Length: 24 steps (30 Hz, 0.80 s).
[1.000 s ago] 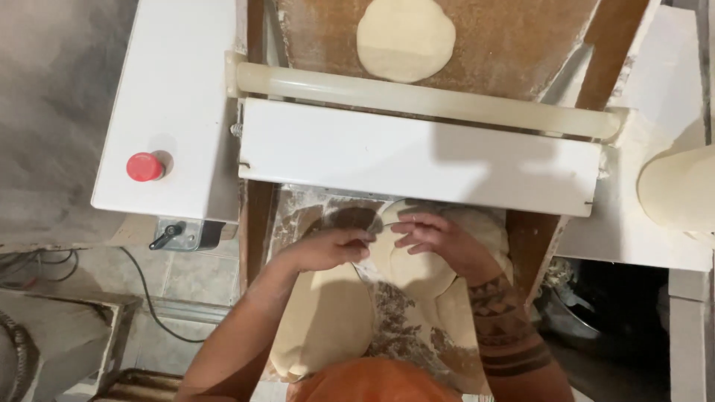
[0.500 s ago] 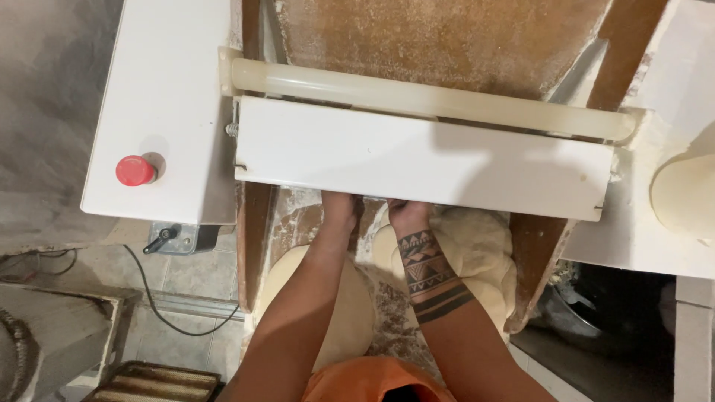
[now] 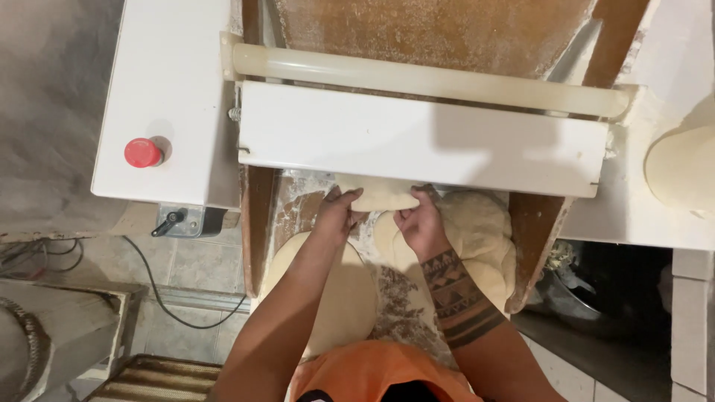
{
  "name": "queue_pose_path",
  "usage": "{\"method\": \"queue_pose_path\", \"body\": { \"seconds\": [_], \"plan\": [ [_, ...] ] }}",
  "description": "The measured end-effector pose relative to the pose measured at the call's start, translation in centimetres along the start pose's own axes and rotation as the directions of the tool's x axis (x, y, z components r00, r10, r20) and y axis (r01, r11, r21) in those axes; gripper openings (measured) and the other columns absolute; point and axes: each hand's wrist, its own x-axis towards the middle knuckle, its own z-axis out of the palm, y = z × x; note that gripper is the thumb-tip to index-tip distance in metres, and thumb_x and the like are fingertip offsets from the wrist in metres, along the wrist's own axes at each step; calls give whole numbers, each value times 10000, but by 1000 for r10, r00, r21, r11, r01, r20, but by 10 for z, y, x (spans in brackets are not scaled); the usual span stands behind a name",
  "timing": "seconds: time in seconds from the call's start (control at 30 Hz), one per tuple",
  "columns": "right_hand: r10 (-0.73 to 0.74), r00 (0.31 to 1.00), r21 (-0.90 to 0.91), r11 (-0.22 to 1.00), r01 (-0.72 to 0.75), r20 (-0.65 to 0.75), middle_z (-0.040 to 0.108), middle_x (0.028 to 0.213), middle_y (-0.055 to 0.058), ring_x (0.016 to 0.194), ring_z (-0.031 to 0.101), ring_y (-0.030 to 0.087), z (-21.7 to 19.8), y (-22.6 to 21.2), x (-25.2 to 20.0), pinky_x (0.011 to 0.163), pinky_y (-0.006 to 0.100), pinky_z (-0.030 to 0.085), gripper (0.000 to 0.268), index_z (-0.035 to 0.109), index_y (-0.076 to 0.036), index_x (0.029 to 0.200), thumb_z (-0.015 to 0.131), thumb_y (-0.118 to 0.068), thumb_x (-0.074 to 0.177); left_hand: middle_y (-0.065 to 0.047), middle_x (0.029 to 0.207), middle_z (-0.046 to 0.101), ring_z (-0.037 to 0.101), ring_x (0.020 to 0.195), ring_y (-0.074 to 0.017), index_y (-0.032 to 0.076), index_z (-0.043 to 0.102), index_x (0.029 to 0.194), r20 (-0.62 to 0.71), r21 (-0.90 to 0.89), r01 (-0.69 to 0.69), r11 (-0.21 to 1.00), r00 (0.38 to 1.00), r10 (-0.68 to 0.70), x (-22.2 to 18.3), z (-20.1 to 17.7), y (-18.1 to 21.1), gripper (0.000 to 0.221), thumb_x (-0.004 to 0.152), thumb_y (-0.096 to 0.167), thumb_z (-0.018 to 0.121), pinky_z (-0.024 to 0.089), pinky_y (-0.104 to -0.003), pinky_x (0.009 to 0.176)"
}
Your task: Flattening dough balls using a mechanical dough sheeter and stacking the results
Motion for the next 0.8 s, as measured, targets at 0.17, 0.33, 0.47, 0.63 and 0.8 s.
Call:
{"method": "queue_pose_path", "body": {
  "seconds": [0.17,0.33,0.47,0.63,0.8],
  "plan": [
    [-16,1000,-116,993,16,0,724,947,33,803,705,203,-59,9,-21,775,338,569,160,650,-160,946,748,-261,871,-88,588,594,578,405,-138,36,630,1048,12,133,-39,990,999,38,8,-46,-44,230,882,140,751,446,-180,360],
    [-36,999,-161,986,40,29,722,858,46,703,725,222,-63,17,-79,686,345,595,103,612,-163,882,714,-181,880,-120,765,695,715,584,-188,25,628,1105,-51,224,34,974,998,-23,-55,-44,-36,330,888,207,795,518,-177,416],
    [-160,985,-113,980,167,63,714,859,77,714,743,283,-73,22,-99,721,407,619,117,599,-158,862,713,-140,879,-12,678,604,596,551,-82,33,654,944,23,345,-139,928,990,140,-84,-34,-25,191,916,169,784,461,-171,496],
    [-303,935,-20,950,312,186,775,1014,109,836,774,304,-66,-12,-107,731,455,668,143,681,-159,973,693,-266,880,-8,673,611,605,557,-88,48,646,888,160,286,-301,910,951,264,-106,-1,6,150,925,118,774,508,-187,557],
    [-586,793,185,808,559,167,749,1104,50,953,745,263,53,-84,-190,848,442,652,265,665,-144,1126,676,-235,878,-100,683,674,680,610,-141,-17,636,975,396,85,-438,895,839,373,-122,46,46,125,921,41,732,577,-269,596]
  ]
}}
